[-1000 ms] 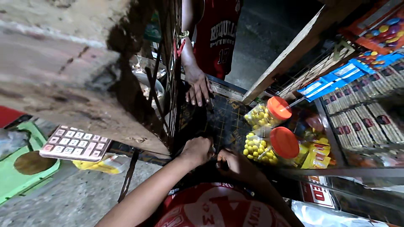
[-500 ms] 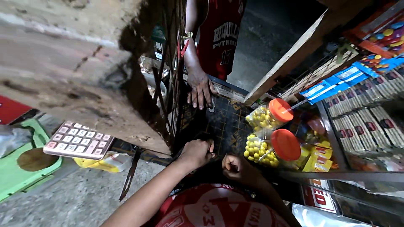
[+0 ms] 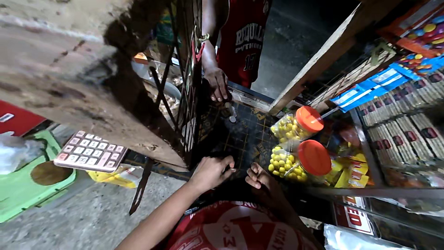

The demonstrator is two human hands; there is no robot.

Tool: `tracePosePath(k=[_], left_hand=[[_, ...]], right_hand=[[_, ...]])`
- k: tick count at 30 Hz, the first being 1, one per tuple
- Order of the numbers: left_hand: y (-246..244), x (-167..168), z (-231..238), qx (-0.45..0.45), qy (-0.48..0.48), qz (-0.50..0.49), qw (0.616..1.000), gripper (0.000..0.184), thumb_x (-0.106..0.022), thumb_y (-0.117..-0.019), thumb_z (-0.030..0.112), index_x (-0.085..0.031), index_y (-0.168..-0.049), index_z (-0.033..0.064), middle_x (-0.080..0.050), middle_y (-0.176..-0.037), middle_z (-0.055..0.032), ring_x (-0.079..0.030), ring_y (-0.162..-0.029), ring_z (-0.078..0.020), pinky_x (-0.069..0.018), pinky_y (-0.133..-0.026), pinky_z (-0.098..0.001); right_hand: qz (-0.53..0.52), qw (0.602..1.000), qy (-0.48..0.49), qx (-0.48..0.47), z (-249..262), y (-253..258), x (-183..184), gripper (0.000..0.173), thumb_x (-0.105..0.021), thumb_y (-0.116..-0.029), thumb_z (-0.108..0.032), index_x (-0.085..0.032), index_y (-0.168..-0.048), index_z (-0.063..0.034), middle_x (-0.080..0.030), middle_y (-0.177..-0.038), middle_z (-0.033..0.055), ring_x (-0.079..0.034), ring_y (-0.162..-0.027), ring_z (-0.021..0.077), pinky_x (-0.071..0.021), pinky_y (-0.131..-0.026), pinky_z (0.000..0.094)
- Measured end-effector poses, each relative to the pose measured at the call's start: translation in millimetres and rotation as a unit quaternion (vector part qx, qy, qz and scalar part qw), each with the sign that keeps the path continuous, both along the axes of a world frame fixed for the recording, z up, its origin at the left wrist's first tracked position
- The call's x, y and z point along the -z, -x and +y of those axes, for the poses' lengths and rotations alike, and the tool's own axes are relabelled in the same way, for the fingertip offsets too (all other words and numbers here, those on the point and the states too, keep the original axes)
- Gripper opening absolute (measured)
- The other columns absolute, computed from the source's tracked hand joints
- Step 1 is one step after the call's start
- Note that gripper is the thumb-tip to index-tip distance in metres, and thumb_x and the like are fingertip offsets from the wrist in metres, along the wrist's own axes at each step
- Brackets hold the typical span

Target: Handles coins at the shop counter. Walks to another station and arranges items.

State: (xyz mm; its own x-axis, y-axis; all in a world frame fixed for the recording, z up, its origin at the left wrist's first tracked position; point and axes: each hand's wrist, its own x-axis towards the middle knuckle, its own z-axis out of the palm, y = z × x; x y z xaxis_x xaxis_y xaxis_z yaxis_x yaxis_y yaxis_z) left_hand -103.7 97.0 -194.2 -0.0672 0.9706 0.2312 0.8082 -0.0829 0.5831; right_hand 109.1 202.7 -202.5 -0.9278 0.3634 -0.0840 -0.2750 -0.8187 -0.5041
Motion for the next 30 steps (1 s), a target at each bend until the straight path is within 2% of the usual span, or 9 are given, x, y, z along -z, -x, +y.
tracePosePath(k=[4, 6, 10, 12, 17, 20, 23, 27, 30], left_hand=[[0, -3, 2, 0.000, 0.010, 0.002, 1.000, 0.022, -0.067, -0.0955, 0.029, -0.070, -0.099, 0.0076, -0.066, -0.070, -0.0125, -0.067, -0.062, -0.0330, -0.0531, -0.059, -0.0542], [0, 0, 4, -0.001, 0.003, 0.004, 1.000, 0.023, -0.067, -0.0955, 0.031, -0.069, -0.098, 0.0083, -0.065, -0.068, -0.0112, -0.066, -0.061, -0.0313, -0.0530, -0.058, -0.0529], [0, 7, -7, -0.020, -0.008, 0.004, 1.000, 0.021, -0.068, -0.0941, 0.035, -0.070, -0.095, 0.0133, -0.068, -0.071, -0.0075, -0.069, -0.064, -0.0282, -0.0555, -0.058, -0.0531], [0, 11, -1, -0.016, -0.026, -0.003, 1.000, 0.022, -0.071, -0.0914, 0.036, -0.073, -0.095, 0.0152, -0.070, -0.072, -0.0071, -0.070, -0.062, -0.0285, -0.0556, -0.054, -0.0552], [9, 3, 0, 0.005, 0.015, -0.048, 0.999, 0.028, -0.073, -0.0936, 0.034, -0.075, -0.101, 0.0074, -0.073, -0.078, -0.0149, -0.070, -0.065, -0.0339, -0.0560, -0.061, -0.0588], [8, 9, -3, 0.007, -0.092, -0.186, 0.978, 0.026, -0.077, -0.0915, 0.027, -0.073, -0.096, 0.0012, -0.061, -0.065, -0.0051, -0.053, -0.054, -0.0074, -0.0477, -0.054, -0.0250], [-1, 0, -2, 0.040, -0.161, -0.250, 0.954, 0.022, -0.078, -0.0908, 0.024, -0.072, -0.095, 0.0035, -0.059, -0.063, 0.0000, -0.049, -0.055, 0.0023, -0.0429, -0.054, -0.0137], [-12, -16, 11, 0.106, -0.197, -0.099, 0.970, 0.020, -0.070, -0.0967, 0.035, -0.076, -0.097, 0.0160, -0.074, -0.081, 0.0008, -0.067, -0.068, -0.0051, -0.0549, -0.063, -0.0225], [-17, -13, 22, 0.102, -0.205, 0.029, 0.973, 0.026, -0.063, -0.0993, 0.042, -0.076, -0.094, 0.0197, -0.073, -0.081, 0.0016, -0.070, -0.069, -0.0110, -0.0572, -0.059, -0.0308]], right_hand=[[-0.085, 0.996, -0.018, -0.003, 0, 2, -13, 0.030, -0.042, -0.0982, -0.006, -0.069, -0.090, -0.0145, -0.071, -0.096, 0.0002, -0.066, -0.075, 0.0047, -0.0542, -0.069, 0.0164], [-0.090, 0.990, -0.108, 0.005, 0, -2, -12, 0.034, -0.041, -0.0996, -0.007, -0.073, -0.090, -0.0150, -0.074, -0.112, 0.0020, -0.069, -0.087, 0.0044, -0.0549, -0.074, 0.0171], [-0.072, 0.915, -0.390, 0.074, -8, -8, -10, 0.022, -0.063, -0.0986, -0.012, -0.073, -0.118, -0.0102, -0.071, -0.127, 0.0043, -0.068, -0.116, 0.0151, -0.0564, -0.100, 0.0327], [-0.072, 0.947, -0.300, 0.088, -10, -9, -13, 0.022, -0.054, -0.1017, -0.008, -0.074, -0.112, -0.0085, -0.073, -0.118, 0.0046, -0.069, -0.107, 0.0147, -0.0576, -0.093, 0.0307], [0.029, 0.998, -0.058, 0.012, -2, 2, 17, 0.027, -0.055, -0.0976, -0.032, -0.079, -0.094, -0.0206, -0.075, -0.109, 0.0000, -0.070, -0.102, 0.0153, -0.0574, -0.087, 0.0311], [0.018, 0.996, -0.080, -0.030, 1, 6, 9, 0.035, -0.047, -0.1013, -0.033, -0.076, -0.113, -0.0179, -0.073, -0.121, 0.0025, -0.070, -0.101, 0.0123, -0.0578, -0.081, 0.0260], [0.012, 0.991, -0.121, -0.057, -3, 6, -5, 0.042, -0.037, -0.1049, -0.032, -0.073, -0.117, -0.0148, -0.073, -0.121, 0.0020, -0.069, -0.106, 0.0106, -0.0573, -0.086, 0.0250], [-0.065, 0.990, -0.128, -0.007, -13, -1, -14, 0.044, -0.030, -0.1072, -0.027, -0.073, -0.104, -0.0192, -0.076, -0.104, -0.0024, -0.071, -0.097, 0.0072, -0.0585, -0.087, 0.0270], [-0.060, 0.990, -0.125, -0.009, -12, -6, -8, 0.044, -0.030, -0.1085, -0.027, -0.072, -0.113, -0.0143, -0.075, -0.112, 0.0032, -0.071, -0.105, 0.0134, -0.0580, -0.092, 0.0315]])
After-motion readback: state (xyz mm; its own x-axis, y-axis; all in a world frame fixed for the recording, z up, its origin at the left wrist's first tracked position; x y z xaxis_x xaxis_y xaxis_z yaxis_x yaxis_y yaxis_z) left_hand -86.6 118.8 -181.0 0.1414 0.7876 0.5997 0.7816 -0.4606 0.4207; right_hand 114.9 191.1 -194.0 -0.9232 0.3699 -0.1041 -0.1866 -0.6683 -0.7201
